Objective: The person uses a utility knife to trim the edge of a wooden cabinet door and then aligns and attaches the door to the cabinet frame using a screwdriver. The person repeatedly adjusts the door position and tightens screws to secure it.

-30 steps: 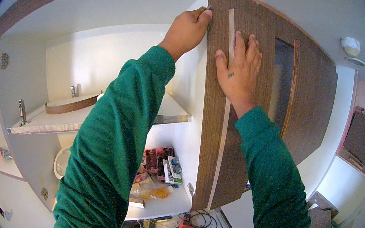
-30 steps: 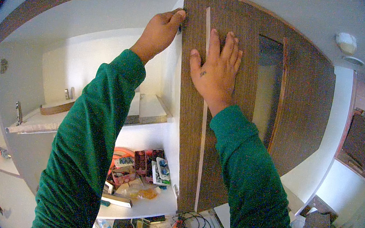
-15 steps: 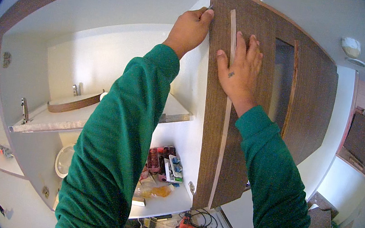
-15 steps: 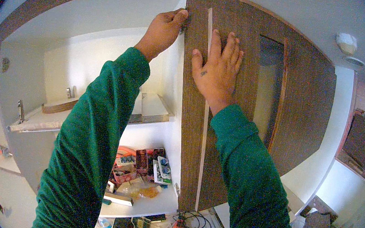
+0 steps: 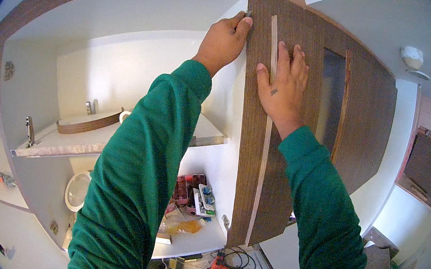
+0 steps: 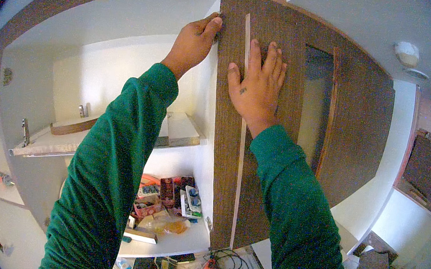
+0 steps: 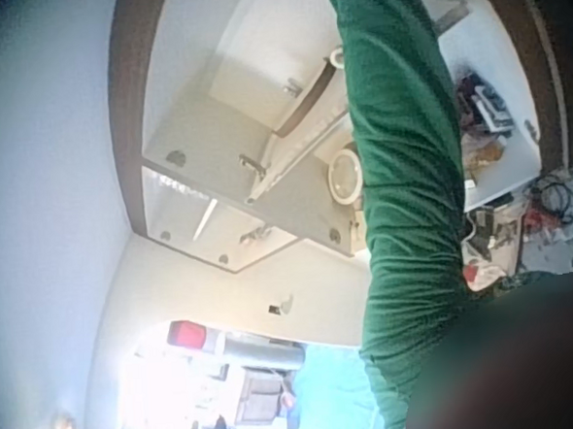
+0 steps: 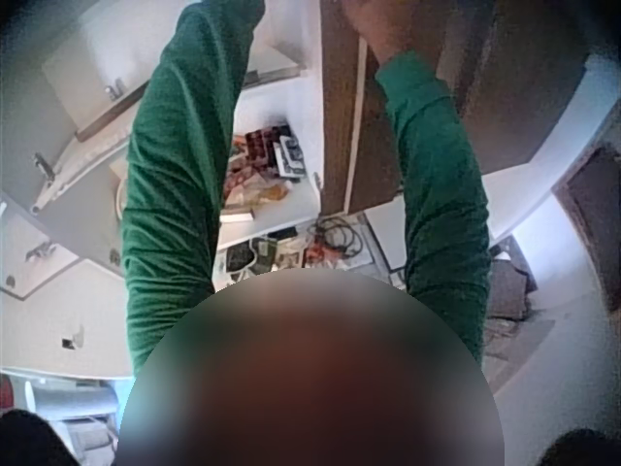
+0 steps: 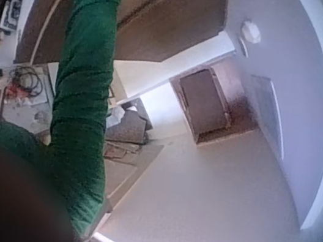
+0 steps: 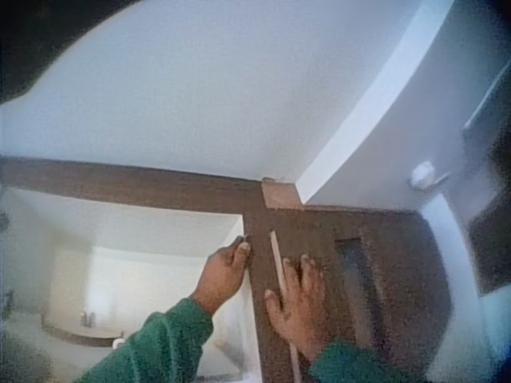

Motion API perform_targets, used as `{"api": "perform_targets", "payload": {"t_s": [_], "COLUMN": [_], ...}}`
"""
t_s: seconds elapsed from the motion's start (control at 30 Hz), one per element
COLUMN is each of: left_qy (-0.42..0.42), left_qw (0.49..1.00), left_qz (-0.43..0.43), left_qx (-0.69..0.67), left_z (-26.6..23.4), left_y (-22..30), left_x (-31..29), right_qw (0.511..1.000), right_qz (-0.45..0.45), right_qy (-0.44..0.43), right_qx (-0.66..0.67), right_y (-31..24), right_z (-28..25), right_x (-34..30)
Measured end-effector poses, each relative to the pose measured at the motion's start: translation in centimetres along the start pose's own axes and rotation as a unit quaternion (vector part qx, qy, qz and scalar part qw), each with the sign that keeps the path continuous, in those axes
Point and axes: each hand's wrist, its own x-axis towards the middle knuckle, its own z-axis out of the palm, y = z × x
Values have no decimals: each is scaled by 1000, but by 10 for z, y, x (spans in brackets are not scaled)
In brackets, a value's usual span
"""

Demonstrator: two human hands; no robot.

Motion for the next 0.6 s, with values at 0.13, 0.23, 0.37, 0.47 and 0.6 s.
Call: {"api": "perform_targets", "payload": {"t_s": [0.13, 0.23, 0.37, 0.47, 0.6], "left_qy": [-2, -12, -22, -29, -24], "left_qw": [1000, 999, 999, 997, 997], "left_qz": [-1, -22, -32, -47, -55], "left_qx": [-19, -30, -25, -48, -40], "left_z": [4, 2, -1, 0, 0], "left_y": [1, 2, 9, 9, 9], "left_x": [2, 3, 4, 5, 7], "right_qw": [1000, 1000, 1000, 1000, 1000], "right_qz": [-2, -1, -4, -5, 2], "right_qy": [3, 6, 15, 15, 11], "right_qx": [-12, -12, -16, -16, -18], "right_y": [4, 1, 1, 0, -2], "right_z": [1, 2, 2, 2, 2], "right_x": [-1, 0, -1, -1, 0]}}
